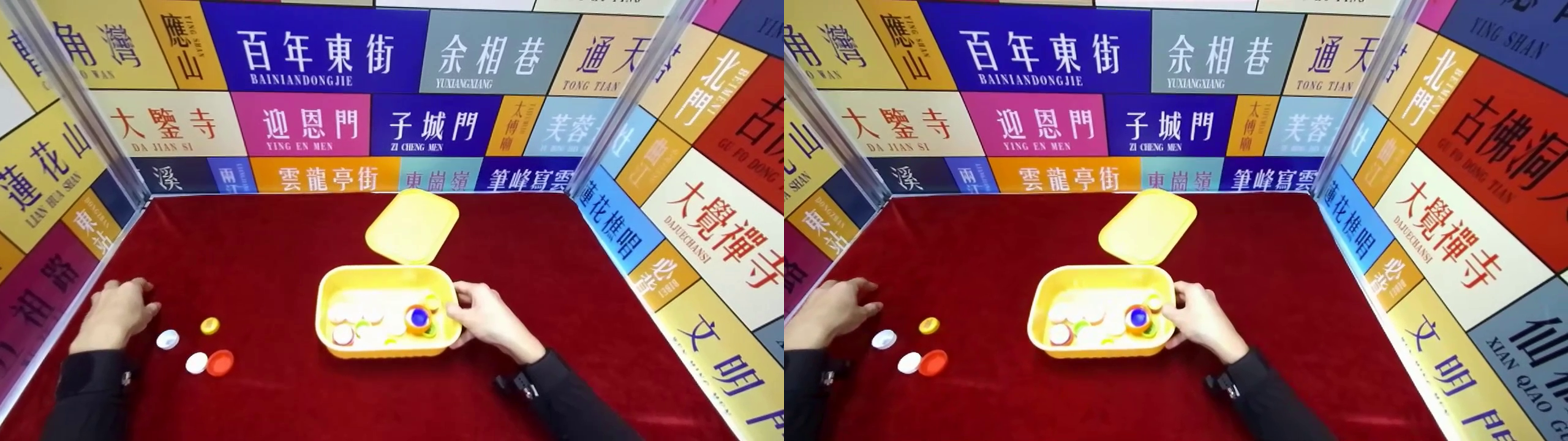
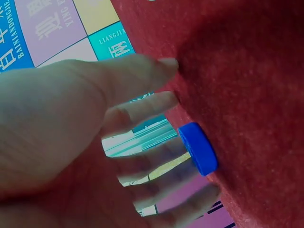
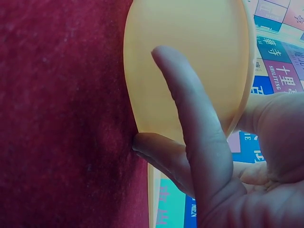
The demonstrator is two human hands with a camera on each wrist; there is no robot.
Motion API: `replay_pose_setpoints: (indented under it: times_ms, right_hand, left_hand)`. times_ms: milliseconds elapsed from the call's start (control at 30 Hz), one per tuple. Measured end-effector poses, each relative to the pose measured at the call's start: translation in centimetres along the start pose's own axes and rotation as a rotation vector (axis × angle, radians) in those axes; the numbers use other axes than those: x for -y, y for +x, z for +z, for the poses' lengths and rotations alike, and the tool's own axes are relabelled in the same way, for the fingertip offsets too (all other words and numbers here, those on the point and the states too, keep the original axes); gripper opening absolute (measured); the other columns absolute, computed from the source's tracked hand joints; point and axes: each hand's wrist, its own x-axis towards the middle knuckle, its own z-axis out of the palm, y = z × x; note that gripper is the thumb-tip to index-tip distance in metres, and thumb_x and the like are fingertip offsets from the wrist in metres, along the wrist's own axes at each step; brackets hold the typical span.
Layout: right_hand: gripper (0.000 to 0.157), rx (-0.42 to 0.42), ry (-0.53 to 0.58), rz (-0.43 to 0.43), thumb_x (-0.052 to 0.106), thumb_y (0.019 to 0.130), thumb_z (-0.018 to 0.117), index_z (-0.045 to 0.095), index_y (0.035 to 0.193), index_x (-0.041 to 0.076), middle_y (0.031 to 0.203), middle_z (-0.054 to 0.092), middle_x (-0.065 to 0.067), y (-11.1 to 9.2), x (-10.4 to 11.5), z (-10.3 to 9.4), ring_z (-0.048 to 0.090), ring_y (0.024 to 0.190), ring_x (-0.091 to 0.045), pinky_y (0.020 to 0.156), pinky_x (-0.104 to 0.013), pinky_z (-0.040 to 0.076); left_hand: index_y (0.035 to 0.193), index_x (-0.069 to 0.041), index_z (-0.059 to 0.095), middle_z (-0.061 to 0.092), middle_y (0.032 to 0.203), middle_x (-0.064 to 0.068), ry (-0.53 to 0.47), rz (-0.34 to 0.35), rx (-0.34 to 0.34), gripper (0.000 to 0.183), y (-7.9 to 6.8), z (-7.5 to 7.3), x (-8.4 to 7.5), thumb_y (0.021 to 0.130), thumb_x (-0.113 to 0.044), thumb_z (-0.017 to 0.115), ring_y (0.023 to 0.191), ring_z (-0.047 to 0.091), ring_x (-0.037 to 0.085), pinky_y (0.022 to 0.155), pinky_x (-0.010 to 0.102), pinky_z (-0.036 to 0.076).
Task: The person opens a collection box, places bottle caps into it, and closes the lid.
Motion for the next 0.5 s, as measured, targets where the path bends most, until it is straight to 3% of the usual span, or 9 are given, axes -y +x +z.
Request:
replay_pose_setpoints:
  times_ms: [100, 333, 500]
  right_hand:
    - [0.045, -0.007, -0.001, 0.002, 0.002, 0.108, 0.064, 0.068, 0.152, -0.002, 0.136, 0.083, -0.024, -0.01, -0.02, 0.06, 0.089, 0.090, -0.037, 0.065, -0.053, 0.073]
    - [0.043, -0.006, -0.021, -0.012, 0.002, 0.107, 0.064, 0.069, 0.150, -0.001, 0.134, 0.084, -0.023, 0.00, 0.06, 0.16, 0.089, 0.089, -0.038, 0.065, -0.053, 0.073]
    - [0.046, -0.013, -0.028, -0.021, 0.003, 0.106, 0.063, 0.069, 0.151, 0.000, 0.133, 0.084, -0.023, 0.01, -0.07, 0.09, 0.089, 0.087, -0.038, 0.064, -0.053, 0.073]
  left_hand:
    - [0.146, 0.018, 0.060, 0.047, 0.140, 0.058, -0.018, 0.012, -0.028, 0.048, 0.03, 0.01, 0.33, 0.105, -0.005, 0.070, 0.127, 0.050, 0.080, 0.105, 0.084, 0.051]
    - [0.133, 0.019, 0.066, 0.057, 0.127, 0.054, -0.024, 0.047, -0.106, 0.044, -0.38, 0.19, 0.68, 0.092, 0.008, 0.060, 0.117, 0.060, 0.071, 0.098, 0.077, 0.056]
    - [0.130, 0.018, 0.068, 0.059, 0.125, 0.053, -0.028, 0.086, -0.139, 0.040, -0.26, 0.27, 0.02, 0.092, 0.007, 0.061, 0.116, 0.061, 0.067, 0.099, 0.076, 0.055]
